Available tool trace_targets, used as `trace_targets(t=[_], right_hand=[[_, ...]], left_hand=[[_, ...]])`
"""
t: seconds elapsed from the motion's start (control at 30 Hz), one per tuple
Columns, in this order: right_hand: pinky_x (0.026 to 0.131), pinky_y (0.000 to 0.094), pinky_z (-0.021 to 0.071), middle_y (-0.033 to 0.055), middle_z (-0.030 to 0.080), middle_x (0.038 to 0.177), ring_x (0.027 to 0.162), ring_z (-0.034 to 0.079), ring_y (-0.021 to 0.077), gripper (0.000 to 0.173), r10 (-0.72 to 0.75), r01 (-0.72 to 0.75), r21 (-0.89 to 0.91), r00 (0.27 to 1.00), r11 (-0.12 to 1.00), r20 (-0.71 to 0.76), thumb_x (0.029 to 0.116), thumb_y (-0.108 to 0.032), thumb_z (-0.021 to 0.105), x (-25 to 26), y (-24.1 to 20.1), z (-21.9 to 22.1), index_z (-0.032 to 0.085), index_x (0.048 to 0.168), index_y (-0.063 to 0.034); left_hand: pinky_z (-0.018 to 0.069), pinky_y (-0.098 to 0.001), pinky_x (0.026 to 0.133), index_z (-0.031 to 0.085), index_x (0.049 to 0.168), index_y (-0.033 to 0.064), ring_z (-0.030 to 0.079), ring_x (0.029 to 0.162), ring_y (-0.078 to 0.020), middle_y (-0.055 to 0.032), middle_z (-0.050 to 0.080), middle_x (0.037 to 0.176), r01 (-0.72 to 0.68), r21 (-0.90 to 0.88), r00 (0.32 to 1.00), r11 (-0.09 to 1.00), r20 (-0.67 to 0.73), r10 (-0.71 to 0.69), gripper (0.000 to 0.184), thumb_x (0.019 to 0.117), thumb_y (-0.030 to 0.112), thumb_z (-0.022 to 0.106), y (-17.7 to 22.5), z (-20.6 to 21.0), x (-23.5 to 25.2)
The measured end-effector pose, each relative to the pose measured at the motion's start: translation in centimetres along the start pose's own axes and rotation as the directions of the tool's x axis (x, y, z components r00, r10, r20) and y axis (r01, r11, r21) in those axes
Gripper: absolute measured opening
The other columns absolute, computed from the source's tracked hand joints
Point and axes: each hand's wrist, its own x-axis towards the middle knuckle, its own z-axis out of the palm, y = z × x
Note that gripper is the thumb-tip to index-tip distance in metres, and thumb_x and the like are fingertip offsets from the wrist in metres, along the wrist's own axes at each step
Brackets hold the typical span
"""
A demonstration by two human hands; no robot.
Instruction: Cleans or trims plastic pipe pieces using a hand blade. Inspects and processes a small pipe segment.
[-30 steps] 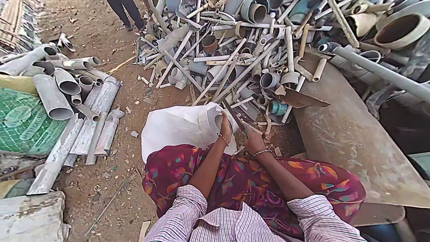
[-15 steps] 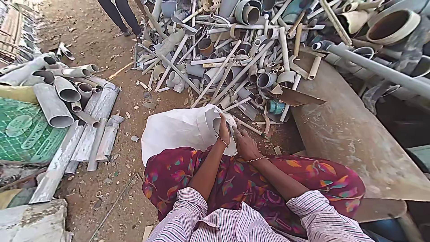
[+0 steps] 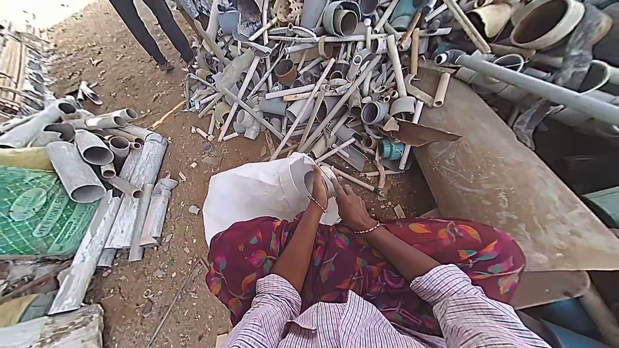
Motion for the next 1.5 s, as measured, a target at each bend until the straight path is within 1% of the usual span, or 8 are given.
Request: trace_targets(t=[0.17,0.3,0.43,0.53,0.77,0.9,1.37,1.5], right_hand=[[0.062,0.0559,0.0548,0.0308,0.063,0.109,0.074,0.067,0.0443,0.058,-0.151,0.186,0.062,0.917,0.980,-0.369,0.0965,0.003,0.051,-0.1,0.8,-0.2,0.042,0.154,0.0017],[0.096,0.0590,0.0485,0.0295,0.053,0.141,0.113,0.063,0.0468,0.068,0.174,-0.167,-0.053,0.969,0.985,0.176,0.1034,-0.002,0.043,0.7,0.0,-1.9,0.020,0.166,-0.0170],[0.072,0.0594,0.0547,0.0329,0.063,0.117,0.085,0.068,0.0491,0.060,-0.036,0.037,-0.002,0.985,0.999,-0.169,0.0996,0.002,0.048,0.0,0.0,-1.3,0.038,0.158,-0.0057],[0.095,0.0607,0.0484,0.0295,0.054,0.140,0.114,0.063,0.0481,0.067,0.162,-0.148,-0.077,0.963,0.986,0.215,0.1049,-0.003,0.043,0.8,-0.1,-1.8,0.020,0.166,-0.0182],[0.097,0.0608,0.0478,0.0301,0.055,0.139,0.116,0.062,0.0485,0.071,0.210,-0.189,-0.106,0.947,0.976,0.245,0.1046,-0.003,0.042,1.4,-0.1,-2.0,0.014,0.167,-0.0213],[0.104,0.0584,0.0453,0.0289,0.052,0.146,0.123,0.060,0.0472,0.063,0.253,-0.259,0.047,0.962,0.965,0.099,0.1072,-0.008,0.042,1.9,0.0,-3.8,0.017,0.165,-0.0100],[0.088,0.0600,0.0469,0.0291,0.067,0.094,0.095,0.066,0.0436,0.034,0.167,-0.127,0.223,0.971,0.967,-0.173,0.1078,-0.015,0.047,2.3,3.7,-6.4,0.067,0.099,0.0105],[0.091,0.0660,0.0468,0.0325,0.068,0.104,0.101,0.066,0.0506,0.030,0.185,-0.175,0.176,0.982,0.969,-0.045,0.1083,-0.016,0.050,2.1,3.7,-6.5,0.061,0.128,0.0042]], left_hand=[[0.0378,-0.0397,0.114,0.026,0.158,0.0051,0.044,0.139,-0.0215,-0.0183,0.038,0.156,-0.043,-0.056,0.998,0.998,-0.057,0.040,0.073,0.1083,0.053,0.001,0.4,0.3,0.5],[0.0347,-0.0436,0.117,0.028,0.158,0.0039,0.040,0.143,-0.0252,-0.0199,0.036,0.159,-0.046,0.023,0.998,0.999,-0.046,0.047,0.077,0.1073,0.054,-0.001,0.3,0.2,0.1],[0.0265,-0.0435,0.121,0.025,0.160,0.0060,0.030,0.149,-0.0240,-0.0180,0.029,0.163,-0.029,0.034,1.000,0.999,-0.008,0.030,0.073,0.1086,0.053,0.003,0.6,0.1,-0.2],[0.0449,-0.0391,0.104,0.042,0.149,0.0065,0.054,0.125,-0.0199,-0.0159,0.055,0.140,0.006,0.111,0.999,0.994,-0.048,-0.001,0.079,0.1064,0.060,0.002,-0.3,0.0,-0.2],[0.0154,-0.0449,0.125,0.015,0.162,0.0003,0.019,0.155,-0.0288,-0.0220,0.017,0.168,0.000,0.162,1.000,0.987,0.011,-0.002,0.068,0.1115,0.045,0.007,0.0,0.1,0.1],[0.0481,-0.0377,0.098,0.047,0.141,-0.0047,0.060,0.111,-0.0240,-0.0226,0.059,0.126,0.073,0.155,0.997,0.985,-0.043,-0.067,0.069,0.1119,0.044,0.007,0.3,0.9,0.5],[0.0573,-0.0465,0.079,0.055,0.125,-0.0126,0.068,0.084,-0.0328,-0.0284,0.065,0.103,0.176,0.294,0.981,0.939,-0.128,-0.144,0.081,0.1103,0.051,0.007,1.2,0.4,0.9],[0.0571,-0.0438,0.070,0.056,0.121,-0.0097,0.065,0.071,-0.0280,-0.0231,0.065,0.092,0.204,0.407,0.974,0.890,-0.173,-0.145,0.085,0.1079,0.057,0.004,1.6,0.6,-0.2]])
